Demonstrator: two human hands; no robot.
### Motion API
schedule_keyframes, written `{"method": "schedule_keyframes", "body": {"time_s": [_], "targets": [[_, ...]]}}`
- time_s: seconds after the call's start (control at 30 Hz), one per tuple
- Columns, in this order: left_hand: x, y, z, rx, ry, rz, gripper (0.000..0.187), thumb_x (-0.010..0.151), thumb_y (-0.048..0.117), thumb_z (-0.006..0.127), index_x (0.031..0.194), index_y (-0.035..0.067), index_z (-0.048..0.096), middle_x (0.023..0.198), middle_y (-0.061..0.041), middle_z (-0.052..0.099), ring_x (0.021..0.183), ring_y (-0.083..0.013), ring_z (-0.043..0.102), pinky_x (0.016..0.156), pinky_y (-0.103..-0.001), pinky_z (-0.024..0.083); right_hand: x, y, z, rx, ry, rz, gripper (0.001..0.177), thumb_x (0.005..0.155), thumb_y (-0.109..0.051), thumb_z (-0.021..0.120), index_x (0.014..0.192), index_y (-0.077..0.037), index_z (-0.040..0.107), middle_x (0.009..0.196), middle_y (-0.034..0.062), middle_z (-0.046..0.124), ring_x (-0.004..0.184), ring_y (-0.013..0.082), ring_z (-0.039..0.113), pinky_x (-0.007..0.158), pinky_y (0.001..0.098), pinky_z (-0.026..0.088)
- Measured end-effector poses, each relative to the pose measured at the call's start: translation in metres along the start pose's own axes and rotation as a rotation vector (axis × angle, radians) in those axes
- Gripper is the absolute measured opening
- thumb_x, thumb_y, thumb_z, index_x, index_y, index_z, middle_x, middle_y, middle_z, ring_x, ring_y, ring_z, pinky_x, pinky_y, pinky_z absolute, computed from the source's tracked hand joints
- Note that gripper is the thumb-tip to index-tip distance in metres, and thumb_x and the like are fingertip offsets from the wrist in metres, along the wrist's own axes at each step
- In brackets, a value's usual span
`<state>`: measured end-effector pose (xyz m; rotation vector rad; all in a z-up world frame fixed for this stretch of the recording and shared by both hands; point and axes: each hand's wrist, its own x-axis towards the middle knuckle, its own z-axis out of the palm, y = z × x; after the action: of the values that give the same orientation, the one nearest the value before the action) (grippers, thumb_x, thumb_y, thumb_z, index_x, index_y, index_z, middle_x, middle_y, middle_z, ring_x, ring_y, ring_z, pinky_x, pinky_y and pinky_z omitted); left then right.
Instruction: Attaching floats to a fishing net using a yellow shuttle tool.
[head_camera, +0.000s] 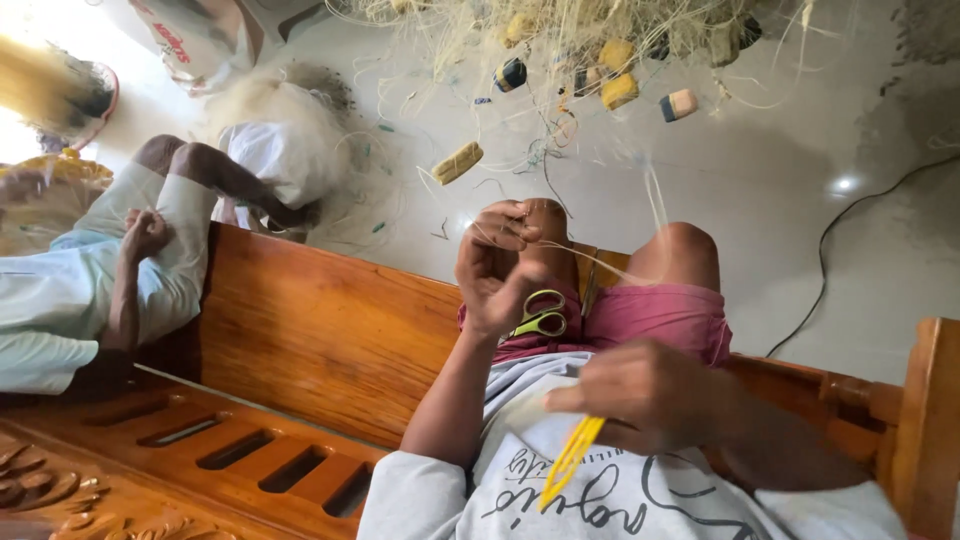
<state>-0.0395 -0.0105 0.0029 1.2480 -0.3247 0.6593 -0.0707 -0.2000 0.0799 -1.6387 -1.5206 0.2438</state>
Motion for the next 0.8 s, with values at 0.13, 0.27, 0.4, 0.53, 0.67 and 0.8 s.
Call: {"method": "schedule_keyframes", "body": {"time_s": [0.13, 0.27, 0.4, 0.53, 0.67, 0.8], "targets": [[0.016, 0.008, 0.011, -0.345, 0.222, -0.121, 0.012, 0.097, 0.006, 0.055, 0.085, 0.008, 0.055, 0.084, -0.008, 0.063, 0.094, -0.0210, 0.062, 0.094, -0.040, 0.048, 0.003, 0.009, -0.050, -0.111, 0.329, -0.039, 0.050, 0.093, -0.048, 0.056, 0.101, 0.002, 0.061, 0.079, 0.0081, 0.057, 0.066, 0.0209, 0.061, 0.062, 0.0345, 0.052], [0.024, 0.013, 0.012, -0.573, 0.251, -0.171, 0.013, 0.096, 0.008, 0.059, 0.085, 0.008, 0.051, 0.080, -0.008, 0.060, 0.089, -0.0216, 0.061, 0.084, -0.032, 0.046, 0.011, 0.028, -0.102, -0.841, 0.379, 0.217, 0.043, 0.105, -0.031, 0.061, 0.127, 0.003, 0.075, 0.110, 0.0204, 0.050, 0.081, 0.0235, 0.046, 0.060, 0.0315, 0.045], [0.032, 0.024, 0.020, -0.571, 0.290, -0.176, 0.017, 0.095, 0.010, 0.058, 0.081, 0.008, 0.049, 0.076, -0.008, 0.056, 0.084, -0.0215, 0.061, 0.082, -0.032, 0.045, 0.021, 0.045, -0.108, -0.939, 0.396, 0.198, 0.024, 0.104, -0.028, 0.080, 0.119, -0.009, 0.083, 0.098, 0.0112, 0.058, 0.083, 0.0279, 0.049, 0.081, 0.0433, 0.041], [0.039, 0.023, 0.021, -0.628, 0.291, -0.185, 0.016, 0.096, 0.009, 0.057, 0.082, 0.008, 0.048, 0.075, -0.008, 0.055, 0.082, -0.0223, 0.060, 0.085, -0.033, 0.045, 0.033, 0.054, -0.102, -0.817, 0.446, 0.192, 0.031, 0.102, -0.029, 0.077, 0.115, -0.002, 0.081, 0.095, 0.0130, 0.058, 0.086, 0.0288, 0.052, 0.080, 0.0412, 0.044], [0.047, 0.022, 0.022, -0.665, 0.286, -0.198, 0.017, 0.096, 0.008, 0.057, 0.082, 0.010, 0.048, 0.075, -0.009, 0.057, 0.082, -0.0222, 0.058, 0.091, -0.036, 0.041, 0.048, 0.059, -0.095, -0.506, 0.527, 0.229, 0.022, 0.100, -0.015, 0.076, 0.108, 0.004, 0.070, 0.097, 0.0182, 0.060, 0.080, 0.0245, 0.065, 0.074, 0.0358, 0.061], [0.052, 0.015, 0.021, -0.675, 0.273, -0.175, 0.016, 0.097, 0.008, 0.056, 0.083, 0.009, 0.050, 0.076, -0.009, 0.059, 0.083, -0.0221, 0.059, 0.091, -0.036, 0.042, 0.048, 0.075, -0.093, -0.476, 0.548, 0.234, 0.019, 0.101, -0.014, 0.074, 0.102, 0.004, 0.066, 0.096, 0.0173, 0.062, 0.086, 0.0265, 0.063, 0.078, 0.0360, 0.060]]}}
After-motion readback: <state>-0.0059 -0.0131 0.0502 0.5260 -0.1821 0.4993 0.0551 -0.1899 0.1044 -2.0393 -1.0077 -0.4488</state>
